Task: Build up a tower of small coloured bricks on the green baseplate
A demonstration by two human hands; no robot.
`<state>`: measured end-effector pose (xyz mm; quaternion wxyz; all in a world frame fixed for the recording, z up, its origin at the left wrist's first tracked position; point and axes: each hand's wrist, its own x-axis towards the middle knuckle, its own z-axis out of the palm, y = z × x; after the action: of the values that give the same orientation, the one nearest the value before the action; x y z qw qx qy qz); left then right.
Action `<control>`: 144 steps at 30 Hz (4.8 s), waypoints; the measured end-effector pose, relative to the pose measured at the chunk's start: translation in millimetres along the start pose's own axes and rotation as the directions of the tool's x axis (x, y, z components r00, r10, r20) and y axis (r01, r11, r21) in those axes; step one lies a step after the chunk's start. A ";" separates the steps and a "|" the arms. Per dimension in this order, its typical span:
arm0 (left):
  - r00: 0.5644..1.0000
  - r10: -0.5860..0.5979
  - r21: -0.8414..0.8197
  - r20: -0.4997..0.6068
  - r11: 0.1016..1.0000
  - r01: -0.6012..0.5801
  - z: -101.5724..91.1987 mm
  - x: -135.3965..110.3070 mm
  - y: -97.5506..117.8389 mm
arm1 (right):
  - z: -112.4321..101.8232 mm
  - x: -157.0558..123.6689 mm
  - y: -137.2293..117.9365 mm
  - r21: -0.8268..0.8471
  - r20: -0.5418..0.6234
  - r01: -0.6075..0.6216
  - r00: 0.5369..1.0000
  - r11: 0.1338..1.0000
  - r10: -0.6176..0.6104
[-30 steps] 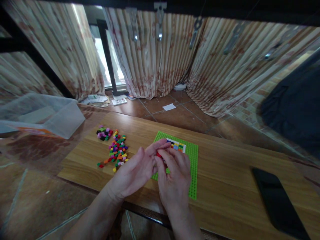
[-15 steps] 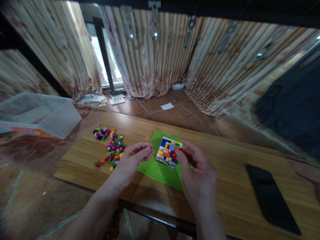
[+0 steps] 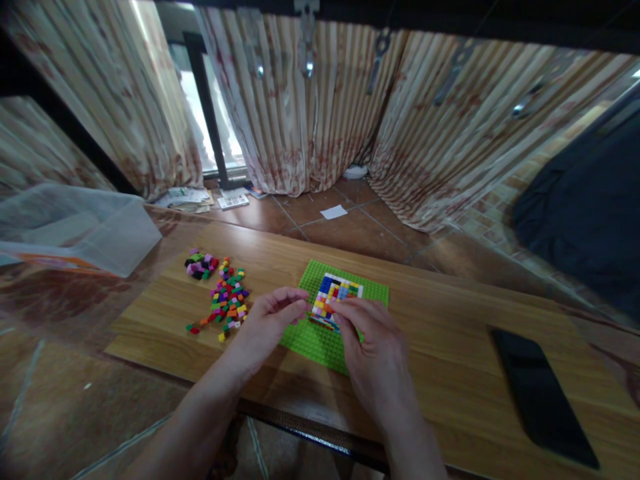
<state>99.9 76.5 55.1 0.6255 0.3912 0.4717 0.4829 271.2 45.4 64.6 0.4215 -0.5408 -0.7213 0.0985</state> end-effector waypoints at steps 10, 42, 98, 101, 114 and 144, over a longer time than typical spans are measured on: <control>0.985 0.157 0.203 0.065 0.965 -0.167 1.9 2.3 -14.1 | 12.1 -0.8 3.4 -0.122 -0.036 0.080 0.996 0.989 -0.085; 0.966 0.257 0.368 -0.036 0.902 -0.226 6.7 7.3 -23.9 | 15.0 -7.8 5.8 0.057 -0.255 -0.048 0.965 0.997 0.061; 0.989 0.130 0.084 -0.064 0.989 -0.124 -26.6 5.7 7.5 | 12.6 3.0 -30.0 0.227 -0.136 -0.157 0.972 0.961 0.191; 0.991 0.137 0.122 0.000 0.983 -0.136 -17.9 4.7 0.9 | 6.4 2.8 -13.9 0.110 -0.104 -0.139 0.983 0.984 0.151; 0.945 0.243 0.303 0.221 0.903 -0.303 -5.3 -6.2 -3.5 | 20.3 0.4 -12.0 -0.070 -0.040 0.009 0.999 0.997 -0.012; 0.898 0.330 0.555 0.291 0.707 -0.439 1.4 -13.6 -5.8 | 26.7 0.9 -4.6 0.047 -0.123 -0.132 0.983 0.990 0.137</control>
<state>101.5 61.9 52.9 0.3891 0.7002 0.4539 0.3901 248.9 52.7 51.1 0.4688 -0.5853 -0.6530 0.1063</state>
